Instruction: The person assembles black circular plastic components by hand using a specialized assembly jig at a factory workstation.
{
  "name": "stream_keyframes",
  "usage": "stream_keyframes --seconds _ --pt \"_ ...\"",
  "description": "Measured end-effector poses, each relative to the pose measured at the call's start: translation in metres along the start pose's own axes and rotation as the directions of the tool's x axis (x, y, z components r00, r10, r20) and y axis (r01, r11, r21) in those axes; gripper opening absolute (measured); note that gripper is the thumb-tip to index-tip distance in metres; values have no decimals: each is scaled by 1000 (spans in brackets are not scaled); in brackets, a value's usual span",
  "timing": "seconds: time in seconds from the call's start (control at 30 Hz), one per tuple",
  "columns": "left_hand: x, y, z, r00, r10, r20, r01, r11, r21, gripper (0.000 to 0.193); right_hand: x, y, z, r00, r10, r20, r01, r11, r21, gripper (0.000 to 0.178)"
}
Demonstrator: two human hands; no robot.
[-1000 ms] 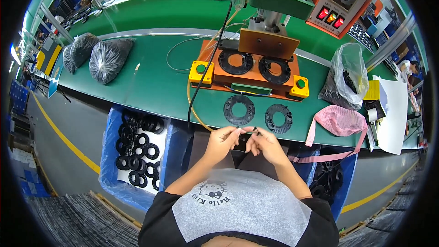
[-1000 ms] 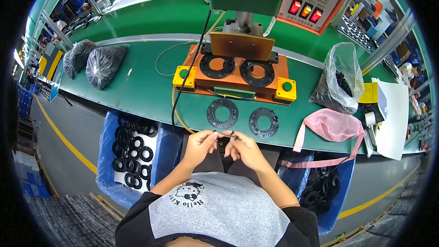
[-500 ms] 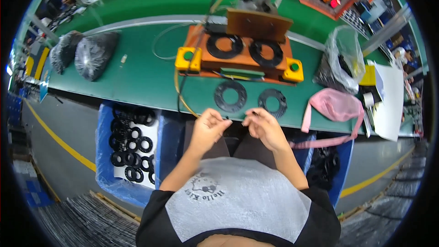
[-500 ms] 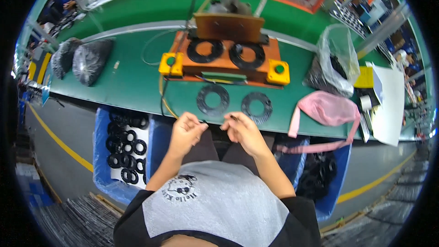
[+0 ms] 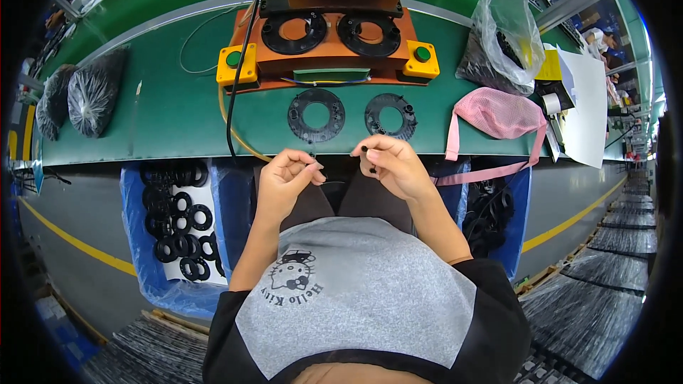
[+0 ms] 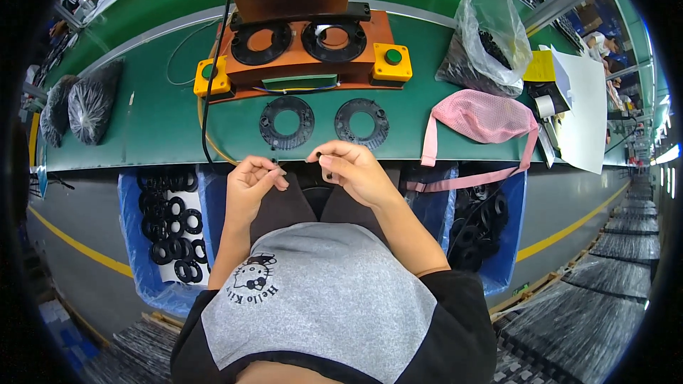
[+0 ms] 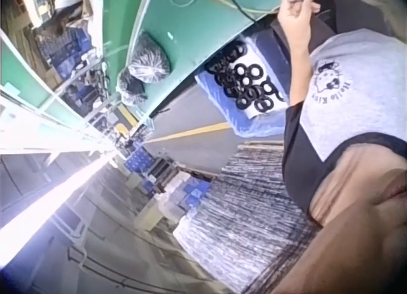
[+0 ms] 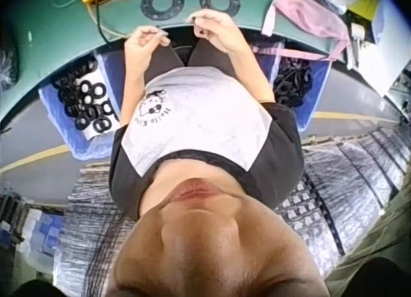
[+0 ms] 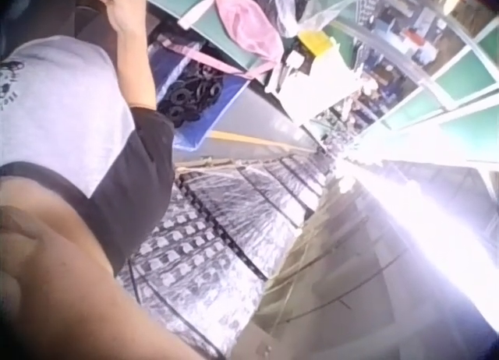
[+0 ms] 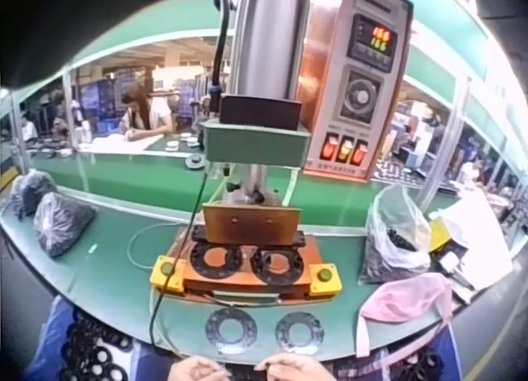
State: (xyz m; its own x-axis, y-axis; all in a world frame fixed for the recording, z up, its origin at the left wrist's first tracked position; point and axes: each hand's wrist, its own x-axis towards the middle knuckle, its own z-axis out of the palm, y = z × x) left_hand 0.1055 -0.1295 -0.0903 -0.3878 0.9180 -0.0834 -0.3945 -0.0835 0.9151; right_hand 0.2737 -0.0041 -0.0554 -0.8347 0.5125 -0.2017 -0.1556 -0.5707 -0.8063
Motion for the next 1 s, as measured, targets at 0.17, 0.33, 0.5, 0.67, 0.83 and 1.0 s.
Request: stream_keyframes --seconds 0.17,0.33,0.5,0.67,0.83,1.0 --pt "-1 4 7 1000 -21 -7 21 999 31 11 -7 0 -9 988 20 156 -35 995 99 11" --pt "16 -1 18 998 35 -54 -32 998 59 10 -16 -8 -10 985 114 132 -89 979 -182 13" --pt "36 -7 29 855 483 187 -425 447 787 15 -21 1 -19 994 89 59 -68 953 -294 23" --pt "54 -22 41 852 504 145 -331 300 895 15 -28 1 -25 994 107 -5 -101 920 -379 27" --pt "65 -36 45 806 576 136 -262 141 955 15 -32 9 -36 1000 18 -16 -22 928 -372 22" --pt "64 -41 46 815 566 123 -226 115 967 15 -35 5 -41 998 54 -26 -60 935 -350 16"
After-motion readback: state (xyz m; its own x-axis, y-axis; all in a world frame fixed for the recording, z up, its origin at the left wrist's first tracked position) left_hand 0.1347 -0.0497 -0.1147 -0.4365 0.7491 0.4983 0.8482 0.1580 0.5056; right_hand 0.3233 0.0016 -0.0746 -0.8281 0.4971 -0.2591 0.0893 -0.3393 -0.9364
